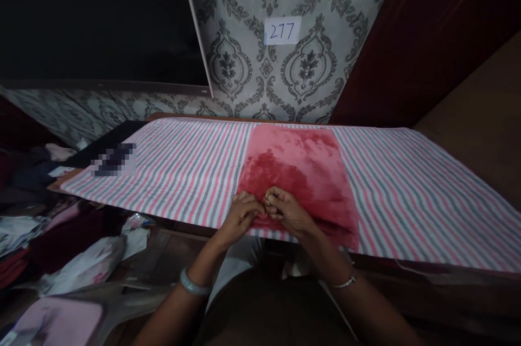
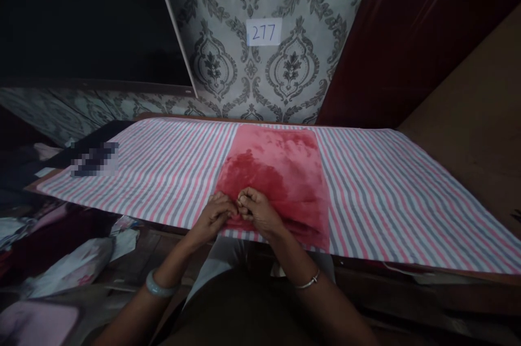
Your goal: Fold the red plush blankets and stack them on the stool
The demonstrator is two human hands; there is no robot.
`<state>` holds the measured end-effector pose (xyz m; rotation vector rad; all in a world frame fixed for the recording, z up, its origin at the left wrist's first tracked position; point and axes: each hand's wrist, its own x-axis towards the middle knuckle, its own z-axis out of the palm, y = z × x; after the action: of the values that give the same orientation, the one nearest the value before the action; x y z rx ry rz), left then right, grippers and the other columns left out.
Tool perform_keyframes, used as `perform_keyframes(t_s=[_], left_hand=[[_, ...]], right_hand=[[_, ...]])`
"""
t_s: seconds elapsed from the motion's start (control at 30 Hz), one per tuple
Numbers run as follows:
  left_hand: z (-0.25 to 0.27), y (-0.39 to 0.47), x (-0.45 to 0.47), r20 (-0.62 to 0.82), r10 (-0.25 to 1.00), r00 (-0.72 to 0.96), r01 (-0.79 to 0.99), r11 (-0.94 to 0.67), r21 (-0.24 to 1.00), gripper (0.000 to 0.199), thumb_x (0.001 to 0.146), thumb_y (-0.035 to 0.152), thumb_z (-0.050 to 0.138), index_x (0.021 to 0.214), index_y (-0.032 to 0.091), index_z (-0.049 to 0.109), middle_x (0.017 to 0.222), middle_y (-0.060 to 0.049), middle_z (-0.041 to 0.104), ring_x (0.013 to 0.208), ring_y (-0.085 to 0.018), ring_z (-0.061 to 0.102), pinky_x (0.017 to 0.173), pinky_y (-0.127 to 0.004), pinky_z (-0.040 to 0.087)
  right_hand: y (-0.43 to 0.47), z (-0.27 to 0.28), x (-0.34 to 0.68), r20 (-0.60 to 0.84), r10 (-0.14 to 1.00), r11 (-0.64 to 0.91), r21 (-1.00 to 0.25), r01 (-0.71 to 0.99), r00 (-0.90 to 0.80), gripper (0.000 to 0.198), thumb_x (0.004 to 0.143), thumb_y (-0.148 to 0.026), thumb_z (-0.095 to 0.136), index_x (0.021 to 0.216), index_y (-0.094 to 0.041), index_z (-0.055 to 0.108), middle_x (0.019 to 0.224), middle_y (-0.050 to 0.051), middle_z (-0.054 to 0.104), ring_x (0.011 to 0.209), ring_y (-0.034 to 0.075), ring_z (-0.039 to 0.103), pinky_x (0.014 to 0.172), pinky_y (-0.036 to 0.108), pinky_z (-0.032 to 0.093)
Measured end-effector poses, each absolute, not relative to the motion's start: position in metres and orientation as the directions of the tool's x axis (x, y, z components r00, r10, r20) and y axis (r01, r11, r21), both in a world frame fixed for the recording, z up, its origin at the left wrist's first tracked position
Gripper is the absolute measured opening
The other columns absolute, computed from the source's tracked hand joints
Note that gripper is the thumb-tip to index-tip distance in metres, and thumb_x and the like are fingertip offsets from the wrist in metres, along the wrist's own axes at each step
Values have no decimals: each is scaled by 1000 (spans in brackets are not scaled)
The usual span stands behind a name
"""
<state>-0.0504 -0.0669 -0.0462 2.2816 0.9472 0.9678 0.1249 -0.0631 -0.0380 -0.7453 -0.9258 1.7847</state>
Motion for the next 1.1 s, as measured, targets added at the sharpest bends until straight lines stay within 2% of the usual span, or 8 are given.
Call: perform_keyframes(t_s=[0.27,0.4,0.6,0.73,0.83,0.93,1.03,1.1], left_hand=[[-42,-67,-51,415,770,485,380,-613,693,36,100,44,42,88,20,66,84,-5,66,87,-22,55,82,-35,36],[-40,-79,-54,506,754,419,455,-657,602,20,97,35,51,102,20,63,94,-6,65,93,-23,56,84,-36,40],[-47,-95,-66,680,657,325,670,-668,324,16,93,17,53,107,19,59,99,-7,59,94,-22,55,82,-35,45],[-50,-96,-70,693,637,337,711,-655,256,19,93,17,53,111,19,56,100,-8,59,94,-23,56,81,-36,48],[-51,-95,-73,695,621,363,726,-656,206,21,93,17,52,114,19,55,103,-9,58,95,-23,56,81,-36,49],[-52,-95,-77,687,619,381,752,-639,159,23,92,15,51,115,18,54,104,-10,58,95,-23,57,82,-36,50],[-53,-93,-79,670,630,394,779,-615,121,27,90,12,50,117,16,54,105,-12,58,96,-25,56,82,-38,50],[-52,-92,-79,666,629,401,789,-607,98,30,88,11,49,117,15,54,106,-12,59,97,-25,56,82,-39,50]], right_hand=[[-64,-32,132,-73,931,-269,-800,-536,-357,41,65,-41,87,73,-19,55,62,-6,50,50,6,40,42,15,28],[-90,-27,146,-33,907,-258,-833,-490,-420,36,73,-43,83,78,-20,55,60,-7,51,47,6,40,43,17,31],[-148,-34,185,-95,830,-216,-963,-161,-550,24,83,-42,73,87,-20,65,66,-1,60,54,11,51,53,23,38],[-174,-52,205,-49,891,47,-979,200,-451,19,88,-35,65,75,-22,67,65,1,63,60,17,57,54,27,39],[-181,-58,209,96,916,273,-861,428,-389,19,91,-28,59,74,-22,66,70,2,65,64,18,60,57,27,42],[-174,-51,202,347,899,438,-717,542,-267,19,95,-20,49,104,-22,66,93,5,67,85,21,63,73,33,49],[-154,-37,187,583,788,527,-470,708,-199,27,94,-14,47,115,-21,62,106,10,64,100,26,57,87,41,47],[-138,-29,176,626,737,531,-304,791,-254,29,91,-11,51,117,-20,62,110,11,63,103,30,54,90,46,45]])
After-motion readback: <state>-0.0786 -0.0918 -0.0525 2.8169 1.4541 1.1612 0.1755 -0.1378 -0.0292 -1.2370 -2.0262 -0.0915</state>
